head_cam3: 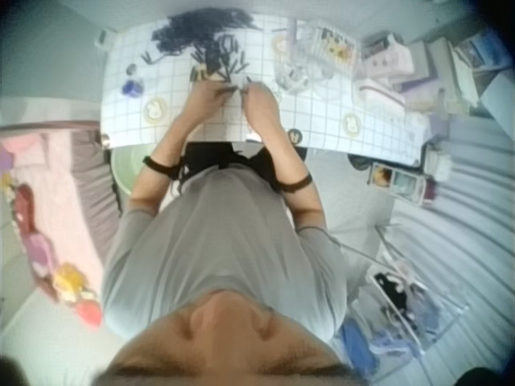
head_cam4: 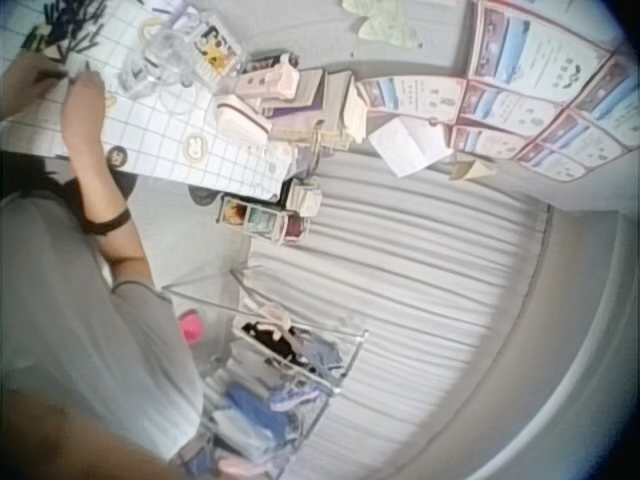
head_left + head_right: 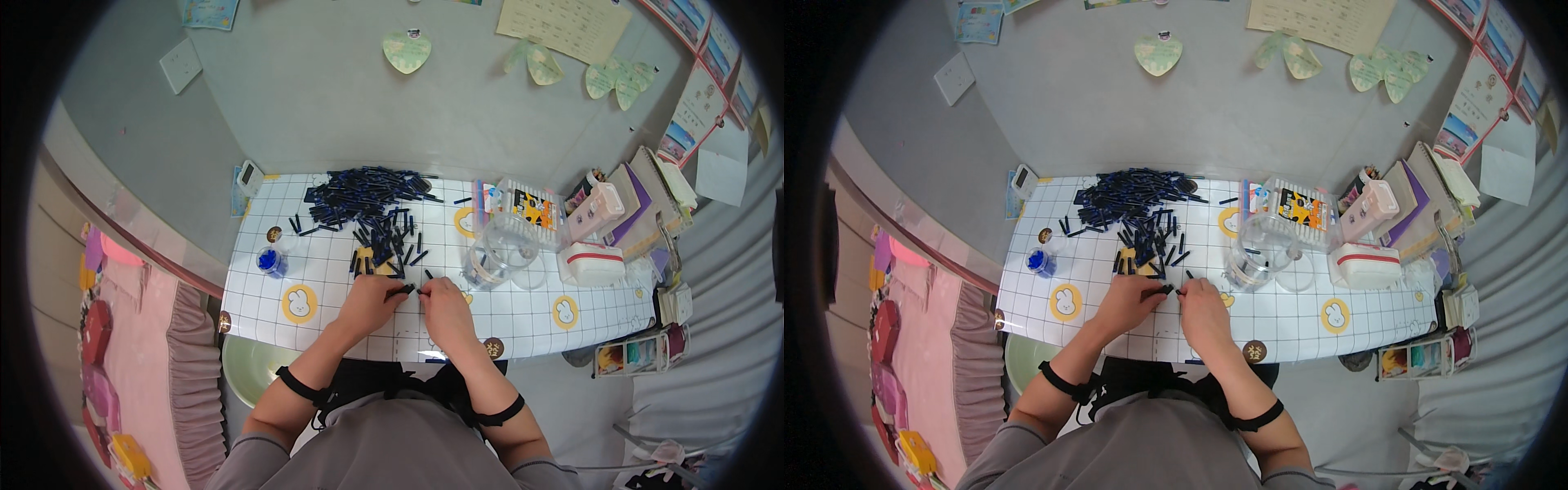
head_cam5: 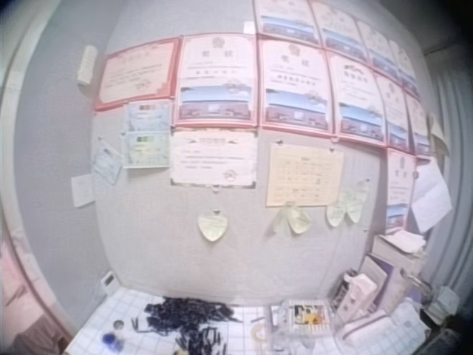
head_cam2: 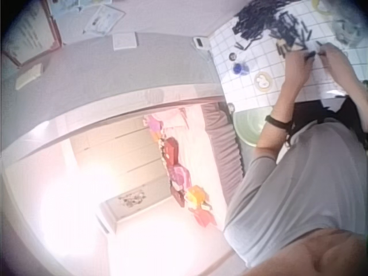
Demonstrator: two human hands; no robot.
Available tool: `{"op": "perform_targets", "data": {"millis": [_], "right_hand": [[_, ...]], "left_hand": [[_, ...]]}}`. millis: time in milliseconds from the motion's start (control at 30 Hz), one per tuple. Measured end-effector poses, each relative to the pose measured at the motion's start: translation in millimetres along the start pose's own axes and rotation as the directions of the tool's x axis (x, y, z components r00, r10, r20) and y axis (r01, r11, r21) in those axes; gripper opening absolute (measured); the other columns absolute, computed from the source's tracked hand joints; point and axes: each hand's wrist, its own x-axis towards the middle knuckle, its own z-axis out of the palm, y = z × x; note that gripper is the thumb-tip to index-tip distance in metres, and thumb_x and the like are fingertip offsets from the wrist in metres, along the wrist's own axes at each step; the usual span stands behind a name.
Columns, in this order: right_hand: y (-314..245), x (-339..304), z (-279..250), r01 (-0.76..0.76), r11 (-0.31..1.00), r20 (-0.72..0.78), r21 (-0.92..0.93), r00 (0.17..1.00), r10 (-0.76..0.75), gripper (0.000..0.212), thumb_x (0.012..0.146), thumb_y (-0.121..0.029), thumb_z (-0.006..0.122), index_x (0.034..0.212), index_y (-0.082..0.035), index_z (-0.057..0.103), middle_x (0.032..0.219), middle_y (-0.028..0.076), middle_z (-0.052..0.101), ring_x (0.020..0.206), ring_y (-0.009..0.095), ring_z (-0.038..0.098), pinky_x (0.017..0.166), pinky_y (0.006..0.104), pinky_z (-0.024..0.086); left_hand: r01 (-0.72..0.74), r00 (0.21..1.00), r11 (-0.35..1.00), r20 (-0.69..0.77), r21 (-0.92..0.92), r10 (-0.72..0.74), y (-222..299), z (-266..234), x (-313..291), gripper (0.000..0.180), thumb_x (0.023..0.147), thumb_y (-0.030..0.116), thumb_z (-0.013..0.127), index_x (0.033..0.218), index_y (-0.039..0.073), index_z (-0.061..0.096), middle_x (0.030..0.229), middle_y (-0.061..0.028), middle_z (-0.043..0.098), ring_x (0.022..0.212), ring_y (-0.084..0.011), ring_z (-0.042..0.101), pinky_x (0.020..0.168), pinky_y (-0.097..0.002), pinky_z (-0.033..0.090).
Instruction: Organizing stationery and assembling blue pen components at a desk.
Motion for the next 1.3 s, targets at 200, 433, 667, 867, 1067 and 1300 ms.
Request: {"op": "perform_targets", "data": {"millis": [200,433,667,867,1067,1300], "right_hand": [[-3.5,1.2,8.0,-0.003,0.872,-0.148,0.489,0.985,0.086,0.012,0.102,-0.006,0.072,0.108,0.0,0.063,0.097,0.016,0.071,0.085,0.034,0.07,0.076,0.0416,0.056],[3.0,0.7,12.2,-0.073,0.672,-0.04,0.737,0.988,0.15,0.025,0.101,-0.003,0.076,0.125,0.001,0.071,0.103,0.008,0.077,0.088,0.012,0.072,0.079,0.0264,0.058],[-0.2,0.1,1.6,-0.058,0.703,-0.044,0.708,0.991,0.126,0.019,0.097,-0.002,0.081,0.115,0.0,0.079,0.1,0.009,0.079,0.09,0.016,0.077,0.08,0.0271,0.061],[1.9,0.3,0.9,-0.077,0.699,-0.008,0.711,0.993,0.118,0.018,0.096,0.0,0.081,0.114,0.0,0.08,0.1,0.009,0.079,0.091,0.016,0.078,0.081,0.0272,0.062],[5.8,1.1,0.5,-0.049,0.705,-0.011,0.707,0.997,0.081,0.018,0.095,-0.001,0.082,0.113,0.0,0.081,0.1,0.01,0.081,0.09,0.016,0.079,0.083,0.0275,0.062],[-2.1,-0.2,-3.3,-0.05,0.758,0.032,0.65,0.999,0.039,0.018,0.094,0.003,0.083,0.112,0.002,0.081,0.103,0.01,0.083,0.095,0.016,0.079,0.089,0.0289,0.063]], "left_hand": [[0.218,0.969,0.823,0.013,-0.525,-0.248,-5.7,11.7,-11.0,0.025,0.103,0.007,0.078,0.121,-0.01,0.076,0.097,-0.0137,0.082,0.087,-0.016,0.08,0.079,-0.0284,0.065],[0.088,0.988,0.87,-0.071,-0.485,-0.14,-18.0,19.2,-16.0,0.027,0.099,0.01,0.083,0.122,-0.003,0.078,0.098,-0.0095,0.083,0.089,-0.0139,0.081,0.078,-0.0269,0.063],[0.076,0.983,0.849,-0.102,-0.523,-0.151,-8.9,18.7,-18.0,0.022,0.097,0.009,0.084,0.116,-0.002,0.081,0.102,-0.0098,0.084,0.092,-0.0137,0.079,0.084,-0.0283,0.063],[0.04,0.984,0.936,-0.151,-0.349,-0.099,-10.3,17.7,-19.9,0.02,0.091,0.007,0.088,0.109,0.0,0.083,0.102,-0.0106,0.083,0.087,-0.0168,0.079,0.079,-0.0289,0.063],[-0.072,0.976,0.969,-0.215,-0.237,0.019,-4.8,6.8,-20.6,0.018,0.087,0.005,0.089,0.104,0.0,0.084,0.1,-0.0122,0.082,0.084,-0.0197,0.078,0.076,-0.0287,0.062],[-0.076,0.982,0.933,-0.189,-0.352,0.008,-21.9,13.3,-27.4,0.021,0.089,0.003,0.088,0.108,-0.002,0.083,0.101,-0.0127,0.082,0.086,-0.0183,0.08,0.078,-0.0295,0.065]]}}
